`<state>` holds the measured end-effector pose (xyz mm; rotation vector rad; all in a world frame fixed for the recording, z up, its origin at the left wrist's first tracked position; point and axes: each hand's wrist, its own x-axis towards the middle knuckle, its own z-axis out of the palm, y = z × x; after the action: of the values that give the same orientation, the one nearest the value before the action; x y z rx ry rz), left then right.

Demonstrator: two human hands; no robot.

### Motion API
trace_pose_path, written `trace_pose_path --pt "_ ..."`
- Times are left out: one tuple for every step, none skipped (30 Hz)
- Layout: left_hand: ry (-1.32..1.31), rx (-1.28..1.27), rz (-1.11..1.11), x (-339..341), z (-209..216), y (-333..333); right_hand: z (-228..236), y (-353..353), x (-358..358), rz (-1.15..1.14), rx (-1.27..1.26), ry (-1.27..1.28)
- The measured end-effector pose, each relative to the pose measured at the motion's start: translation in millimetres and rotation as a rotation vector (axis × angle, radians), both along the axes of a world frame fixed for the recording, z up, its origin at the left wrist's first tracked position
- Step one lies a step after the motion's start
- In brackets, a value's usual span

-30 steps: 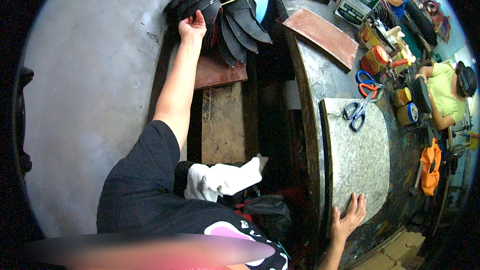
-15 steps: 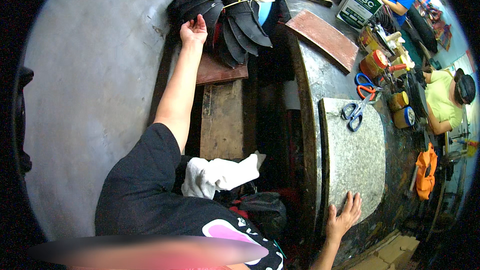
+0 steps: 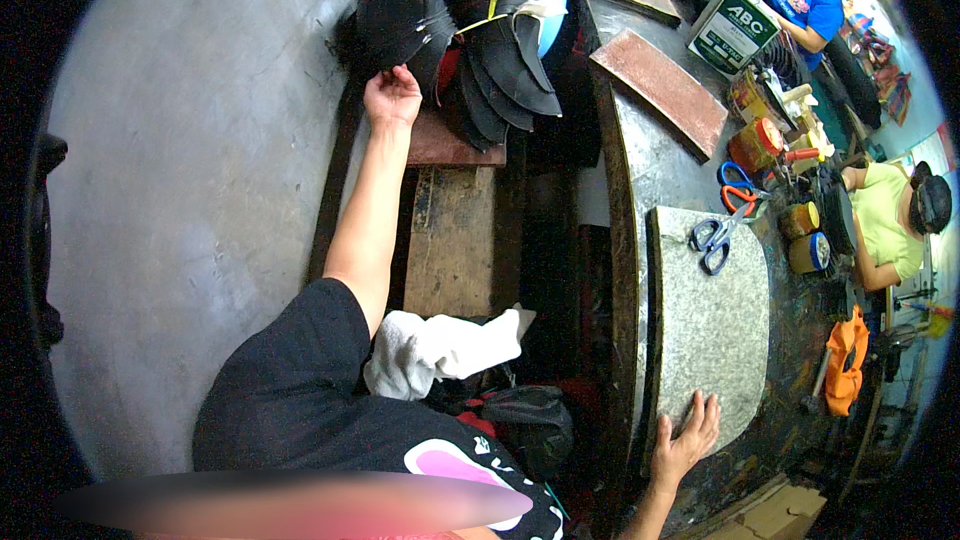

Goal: The person assembles a segmented black protective piece by threading a green strap through its openings and securing it. They then use scissors to trim excess strap and cut a yellow tie on another similar piece. The finished item is placed with others on a nearby surface.

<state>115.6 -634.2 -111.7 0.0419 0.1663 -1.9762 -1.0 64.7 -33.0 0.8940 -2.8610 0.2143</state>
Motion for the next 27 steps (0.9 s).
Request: trace_pose_path --pt "0.008 0.001 -0.006 3.2 -1.0 3.3 0.1 0.1 0.0 -0.009 0.002 -0.006" --pt "0.015 0.002 -0.012 6.5 -1.8 6.1 0.1 0.1 0.1 -0.009 0.002 -0.003" --pt "0.009 0.047 -0.025 9.3 -2.7 8.0 0.1 -0.1 0.1 -0.002 0.005 0.001" --pt "-0.002 0.037 -0.029 11.8 -3.6 9.2 -0.3 -0.7 0.1 -0.009 -0.008 -0.004" --pt "-0.003 0.003 -0.015 13.5 -5.5 10.4 -0.4 -0.9 0.3 -0.009 -0.019 -0.007" --pt "-0.011 0.001 -0.017 15.1 -7.7 10.9 -0.9 -1.7 0.1 0.001 -0.036 0.002" --pt "-0.021 0.000 -0.025 15.5 -10.7 11.2 -1.1 -1.8 0.6 -0.001 -0.029 0.014" --pt "-0.020 -0.015 -0.030 16.4 -14.1 10.6 -1.1 -2.4 0.2 0.004 -0.025 0.037" --pt "-0.024 -0.027 -0.049 16.8 -17.7 9.6 -1.1 -2.4 1.6 -0.039 -0.008 0.023" --pt "-0.090 -0.013 -0.069 17.0 -20.2 4.8 0.0 -3.2 1.6 -0.031 -0.031 0.018" --pt "-0.064 -0.006 -0.110 17.0 -22.5 -1.6 0.3 -4.6 2.7 -0.022 -0.059 0.034" --pt "-0.090 -0.022 -0.144 16.1 -23.8 -11.4 1.8 -5.7 3.3 -0.008 -0.072 0.051" --pt "-0.119 -0.053 -0.236 16.7 -24.4 -24.1 1.6 -6.3 3.9 -0.001 -0.115 0.074" --pt "-0.097 -0.197 -0.298 11.9 -22.3 -38.8 3.0 -4.8 6.4 -0.014 -0.241 0.068" --pt "-0.098 -0.206 -0.303 10.1 -20.6 -52.8 2.7 -1.9 10.7 -0.103 -0.450 -0.026" --pt "-0.160 -0.206 -0.328 3.0 -17.7 -67.1 2.6 4.2 16.5 -0.101 -0.563 -0.039" --pt "-0.248 -0.188 -0.338 -2.5 -17.0 -78.2 4.0 14.1 22.1 -0.063 -0.577 -0.058" --pt "-0.364 -0.178 -0.322 -13.3 -14.6 -88.0 2.4 23.6 32.7 -0.076 -0.615 -0.056" --pt "-0.480 -0.173 -0.302 -24.2 -15.7 -94.0 1.2 34.4 38.8 -0.051 -0.573 0.070" --pt "-0.603 -0.187 -0.286 -42.4 -15.8 -95.9 0.4 51.6 61.0 -0.089 -0.601 0.103" --pt "-0.718 -0.202 -0.259 -52.9 -17.9 -95.5 -0.4 67.2 75.2 -0.134 -0.639 0.126" --pt "-0.798 -0.223 -0.250 -68.0 -20.2 -92.3 -1.1 86.9 92.9 -0.200 -0.649 0.184" --pt "-0.863 -0.249 -0.249 -84.1 -21.5 -86.5 -3.7 104.6 108.6 -0.263 -0.648 0.226" --pt "-0.923 -0.258 -0.240 -91.4 -24.7 -79.0 -6.1 122.9 128.9 -0.355 -0.601 0.266" --pt "-0.967 -0.275 -0.236 -101.4 -25.1 -70.3 -8.4 141.7 151.8 -0.459 -0.566 0.301" --pt "-1.005 -0.295 -0.243 -110.7 -26.2 -59.4 -12.9 157.3 173.3 -0.550 -0.613 0.319" --pt "-1.034 -0.312 -0.248 -117.5 -26.1 -49.2 -13.9 173.3 194.9 -0.584 -0.584 0.414"
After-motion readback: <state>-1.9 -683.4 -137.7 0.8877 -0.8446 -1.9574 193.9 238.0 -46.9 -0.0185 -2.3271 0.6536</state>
